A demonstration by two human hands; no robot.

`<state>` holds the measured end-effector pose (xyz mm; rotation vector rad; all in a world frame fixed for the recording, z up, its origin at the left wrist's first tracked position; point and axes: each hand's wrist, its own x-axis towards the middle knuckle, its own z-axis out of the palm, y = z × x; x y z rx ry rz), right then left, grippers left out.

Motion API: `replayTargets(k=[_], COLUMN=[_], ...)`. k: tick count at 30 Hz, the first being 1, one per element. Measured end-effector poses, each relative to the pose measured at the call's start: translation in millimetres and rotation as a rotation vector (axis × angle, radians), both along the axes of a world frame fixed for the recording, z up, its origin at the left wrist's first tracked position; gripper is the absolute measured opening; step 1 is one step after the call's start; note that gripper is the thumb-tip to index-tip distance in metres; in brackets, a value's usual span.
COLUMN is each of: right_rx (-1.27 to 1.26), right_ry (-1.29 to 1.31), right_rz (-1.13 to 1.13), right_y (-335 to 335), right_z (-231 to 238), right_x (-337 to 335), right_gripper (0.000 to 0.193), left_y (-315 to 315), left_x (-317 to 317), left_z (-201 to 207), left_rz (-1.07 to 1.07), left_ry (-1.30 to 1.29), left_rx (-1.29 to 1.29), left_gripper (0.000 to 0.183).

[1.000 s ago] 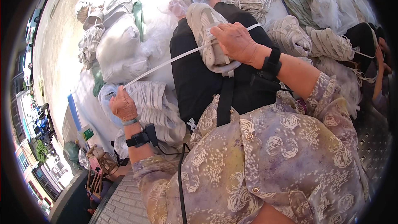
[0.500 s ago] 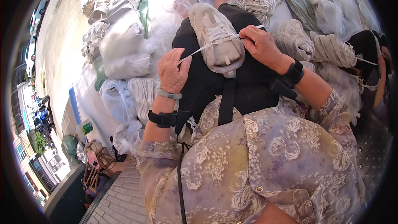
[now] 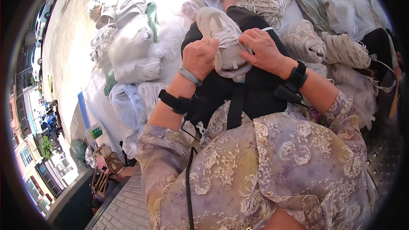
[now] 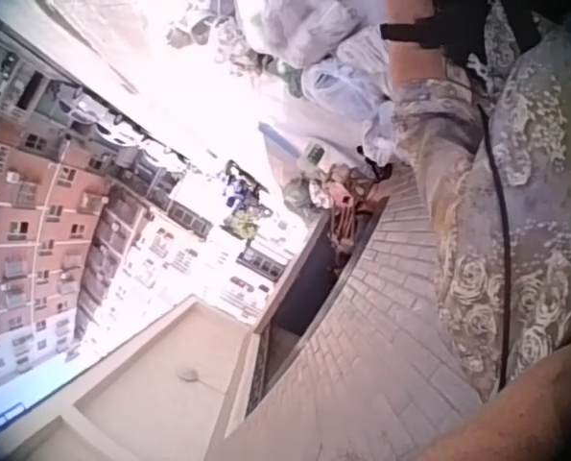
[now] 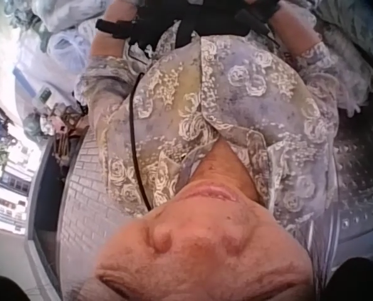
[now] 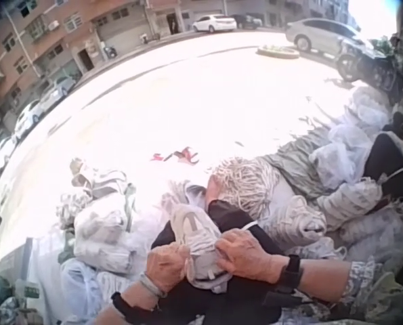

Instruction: Lacing white athletic shoes and preparing them for further processing or packaging.

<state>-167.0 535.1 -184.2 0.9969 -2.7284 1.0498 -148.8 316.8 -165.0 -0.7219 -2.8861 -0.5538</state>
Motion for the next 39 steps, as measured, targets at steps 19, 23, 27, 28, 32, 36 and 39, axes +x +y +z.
replayTargets(k=[19,23,27,28,32,36,39], right_rx=[0.171,0.247,0.327,0.37,0.58,0.757,0.864], right_ry=[0.141,0.092,0.178,0.207,0.258,0.319,0.173], right_rz=[0.157,0.226,0.192,0.17,0.037,-0.083,-0.213], right_y=[28.8,48.0,100.7,114.9,178.2,266.1,276.0], right_z=[-9.2,-3.4,8.3,15.9,56.8,83.6,101.5], right_x=[-19.1,-19.5,-29.8,-34.8,-57.3,-83.7,-86.1], right_gripper=[0.015,0.016,0.02,0.021,0.02,0.022,0.021], left_y=[-21.4,-40.3,-86.2,-99.6,-176.6,-247.2,-294.9], left_x=[34.4,46.4,66.6,72.4,101.2,121.6,131.1], left_z=[-14.7,-16.9,-14.3,-9.2,0.0,26.7,49.0], left_rz=[0.046,0.089,0.162,0.199,0.315,0.485,0.649], left_ry=[0.065,-0.031,-0.088,-0.097,-0.082,-0.005,0.022], left_rx=[-0.147,-0.168,-0.106,-0.113,-0.256,-0.383,-0.426], left_gripper=[0.009,0.005,0.007,0.008,0.011,0.015,0.016])
